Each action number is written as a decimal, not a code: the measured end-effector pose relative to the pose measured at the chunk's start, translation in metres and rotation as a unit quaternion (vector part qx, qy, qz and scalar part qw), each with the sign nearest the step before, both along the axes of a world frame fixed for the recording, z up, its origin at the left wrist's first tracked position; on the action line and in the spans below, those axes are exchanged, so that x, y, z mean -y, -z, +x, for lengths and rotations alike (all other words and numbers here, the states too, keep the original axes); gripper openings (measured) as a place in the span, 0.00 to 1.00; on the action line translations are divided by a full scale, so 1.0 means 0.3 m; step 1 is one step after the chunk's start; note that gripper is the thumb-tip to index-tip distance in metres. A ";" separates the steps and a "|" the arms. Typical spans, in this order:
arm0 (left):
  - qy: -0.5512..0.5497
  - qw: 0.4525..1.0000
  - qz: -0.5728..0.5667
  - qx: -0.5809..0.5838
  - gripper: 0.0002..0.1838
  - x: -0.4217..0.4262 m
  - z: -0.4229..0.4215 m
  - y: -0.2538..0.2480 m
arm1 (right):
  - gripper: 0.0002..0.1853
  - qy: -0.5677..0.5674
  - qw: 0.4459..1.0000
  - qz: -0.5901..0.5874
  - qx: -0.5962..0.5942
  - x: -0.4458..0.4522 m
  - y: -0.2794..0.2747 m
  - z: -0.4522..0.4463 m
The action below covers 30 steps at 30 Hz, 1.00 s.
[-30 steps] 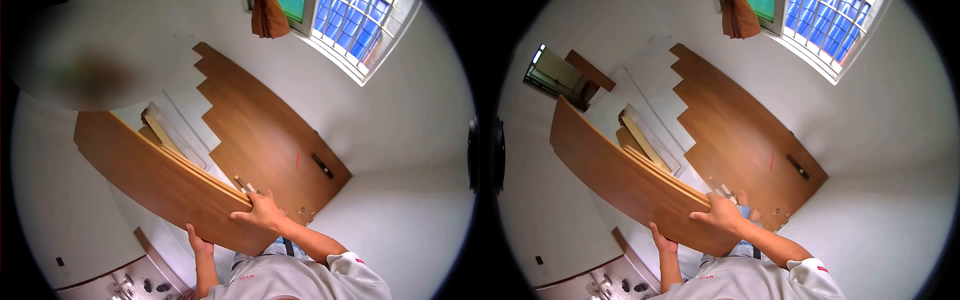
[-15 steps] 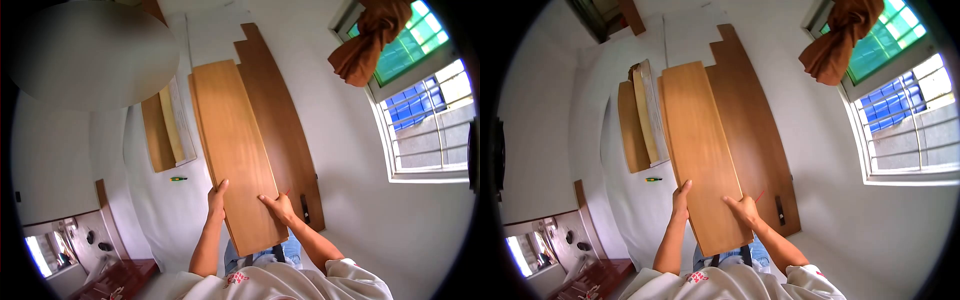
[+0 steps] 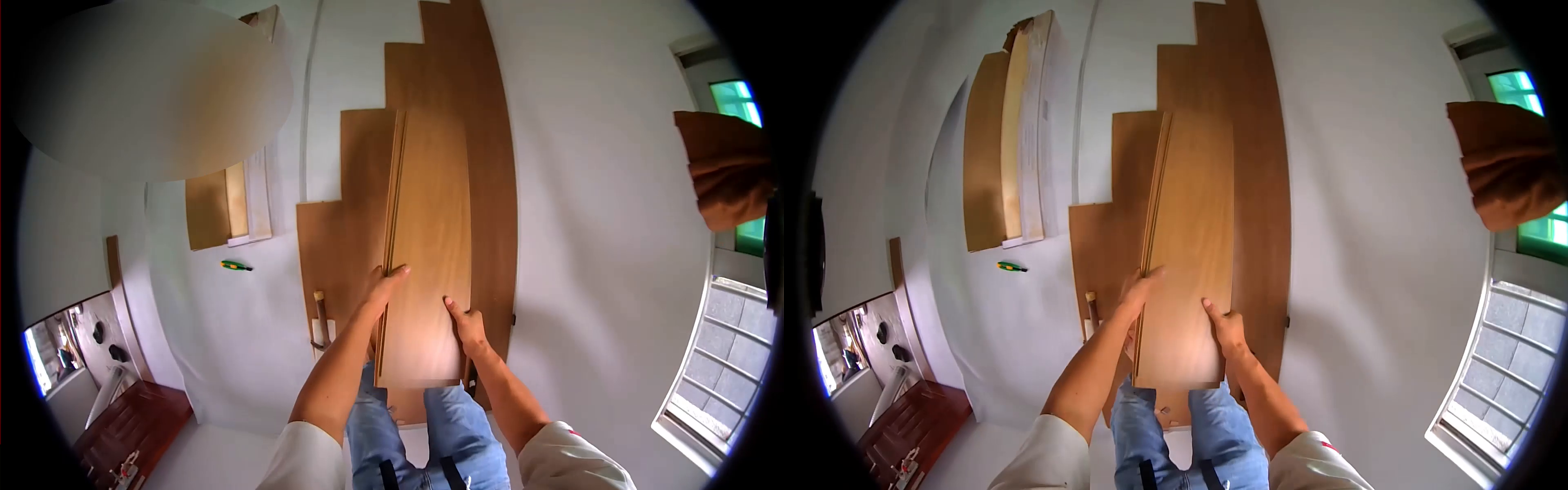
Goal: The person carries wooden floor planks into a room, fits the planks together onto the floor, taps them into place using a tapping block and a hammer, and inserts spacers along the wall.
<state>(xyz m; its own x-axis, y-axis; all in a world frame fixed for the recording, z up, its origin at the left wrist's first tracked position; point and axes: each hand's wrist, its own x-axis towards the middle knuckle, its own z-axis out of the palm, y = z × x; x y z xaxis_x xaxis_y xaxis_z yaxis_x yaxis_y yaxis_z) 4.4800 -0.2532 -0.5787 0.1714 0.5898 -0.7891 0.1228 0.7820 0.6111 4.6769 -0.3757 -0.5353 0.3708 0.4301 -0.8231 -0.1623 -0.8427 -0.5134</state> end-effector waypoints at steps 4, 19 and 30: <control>-0.019 0.998 -0.046 0.037 0.30 -0.040 0.094 0.350 | 0.36 -0.014 0.999 0.004 0.035 -0.056 0.340 0.124; 0.103 0.975 0.103 0.166 0.31 0.204 -0.165 1.116 | 0.35 -0.106 0.967 0.088 0.215 -0.026 1.265 0.468; 0.066 0.799 0.474 -0.363 0.16 0.899 -0.919 1.148 | 0.41 -0.369 0.849 0.036 0.377 -0.092 1.360 0.782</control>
<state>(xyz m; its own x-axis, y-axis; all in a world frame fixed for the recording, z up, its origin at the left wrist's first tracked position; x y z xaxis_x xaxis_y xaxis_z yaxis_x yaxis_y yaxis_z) 4.2043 -0.5230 -0.9230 -0.0181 0.9965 0.0820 0.7574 -0.0399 0.6518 4.9116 -0.3480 -0.9433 0.3881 0.8133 -0.4335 0.7936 -0.5340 -0.2916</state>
